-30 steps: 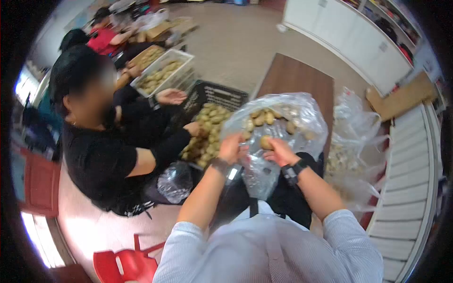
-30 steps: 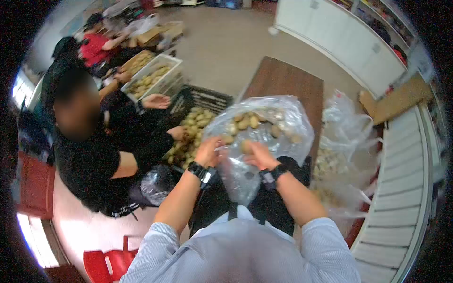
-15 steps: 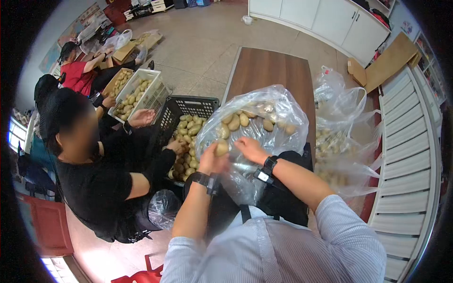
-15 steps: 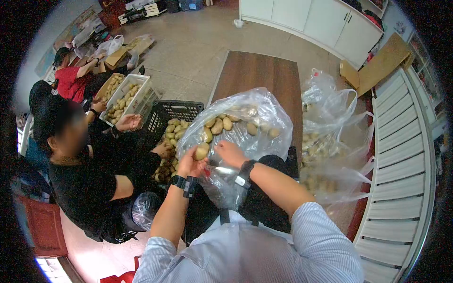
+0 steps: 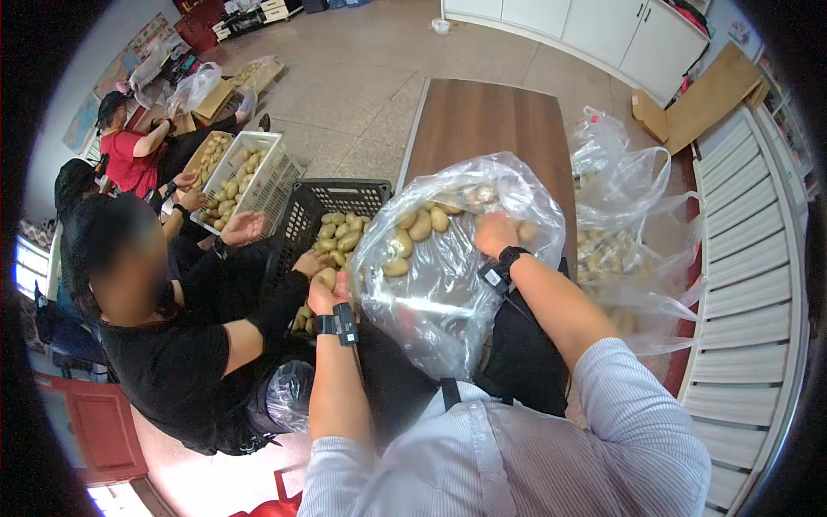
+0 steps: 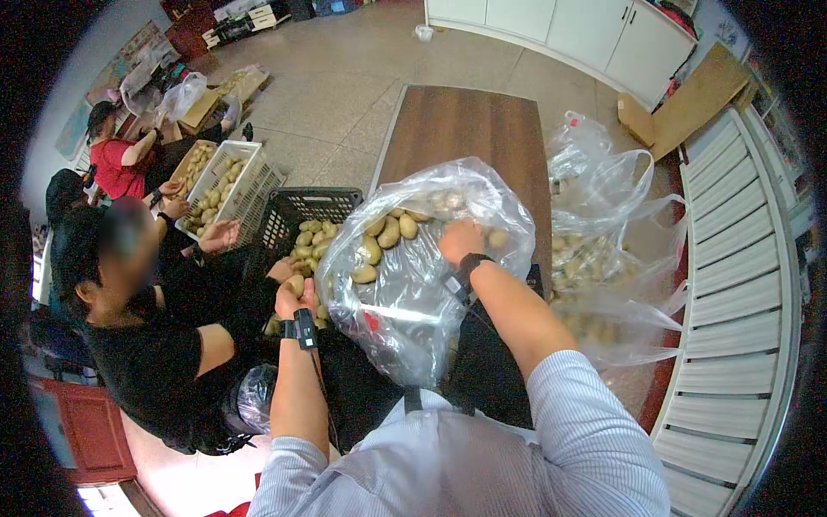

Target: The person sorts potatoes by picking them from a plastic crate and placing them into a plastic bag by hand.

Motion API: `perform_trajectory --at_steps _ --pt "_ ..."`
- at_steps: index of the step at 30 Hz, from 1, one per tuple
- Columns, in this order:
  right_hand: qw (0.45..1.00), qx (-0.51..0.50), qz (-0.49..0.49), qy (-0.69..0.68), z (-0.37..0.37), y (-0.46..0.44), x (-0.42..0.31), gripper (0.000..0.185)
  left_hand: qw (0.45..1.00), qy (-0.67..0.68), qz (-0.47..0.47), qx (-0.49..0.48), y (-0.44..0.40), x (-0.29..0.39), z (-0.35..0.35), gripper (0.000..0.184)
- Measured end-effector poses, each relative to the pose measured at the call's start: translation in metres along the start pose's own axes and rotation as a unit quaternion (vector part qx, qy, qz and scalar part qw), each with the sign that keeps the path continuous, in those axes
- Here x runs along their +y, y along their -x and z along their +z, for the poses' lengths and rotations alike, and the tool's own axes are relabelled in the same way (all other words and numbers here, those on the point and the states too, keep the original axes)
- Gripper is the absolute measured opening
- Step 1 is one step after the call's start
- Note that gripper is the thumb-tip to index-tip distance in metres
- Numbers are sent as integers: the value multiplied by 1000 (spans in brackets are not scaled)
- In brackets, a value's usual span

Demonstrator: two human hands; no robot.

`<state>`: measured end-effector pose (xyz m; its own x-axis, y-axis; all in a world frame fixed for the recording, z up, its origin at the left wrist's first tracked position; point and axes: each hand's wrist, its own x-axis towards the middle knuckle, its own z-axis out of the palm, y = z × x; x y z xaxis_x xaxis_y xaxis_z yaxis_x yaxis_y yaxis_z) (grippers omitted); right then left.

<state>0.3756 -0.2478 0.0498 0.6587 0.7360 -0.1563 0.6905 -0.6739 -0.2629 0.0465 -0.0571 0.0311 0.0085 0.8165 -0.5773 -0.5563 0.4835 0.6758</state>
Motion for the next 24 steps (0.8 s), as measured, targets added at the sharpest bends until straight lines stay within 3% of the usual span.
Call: perform_trajectory --at_steps 2,4,9,11,12,13,16,19,24 --pt "1000 14 11 -2 -1 -2 1 35 991 -111 72 -22 -6 -1 -4 31" --pt "996 60 64 -18 -1 -4 1 38 994 -94 49 11 -7 -2 -3 28" --pt "995 82 58 -18 -50 7 -7 49 995 -59 4 79 -10 -2 -3 22" --pt "993 96 63 -22 -55 -2 0 51 972 -223 58 51 -26 -9 -11 18" --pt "992 110 55 -24 -44 -22 20 55 987 -122 12 107 -14 -4 5 18" --pt "991 123 48 -26 -38 -34 32 59 986 -124 11 107 -2 -2 14 18" --pt "989 144 33 0 -70 -44 45 61 969 -229 85 -47 3 -9 17 23" --pt "983 180 31 -18 -95 -54 57 60 961 -241 134 -16 43 -9 45 24" --pt "968 239 47 -59 -86 -58 72 46 961 -250 95 -72 35 -14 47 22"
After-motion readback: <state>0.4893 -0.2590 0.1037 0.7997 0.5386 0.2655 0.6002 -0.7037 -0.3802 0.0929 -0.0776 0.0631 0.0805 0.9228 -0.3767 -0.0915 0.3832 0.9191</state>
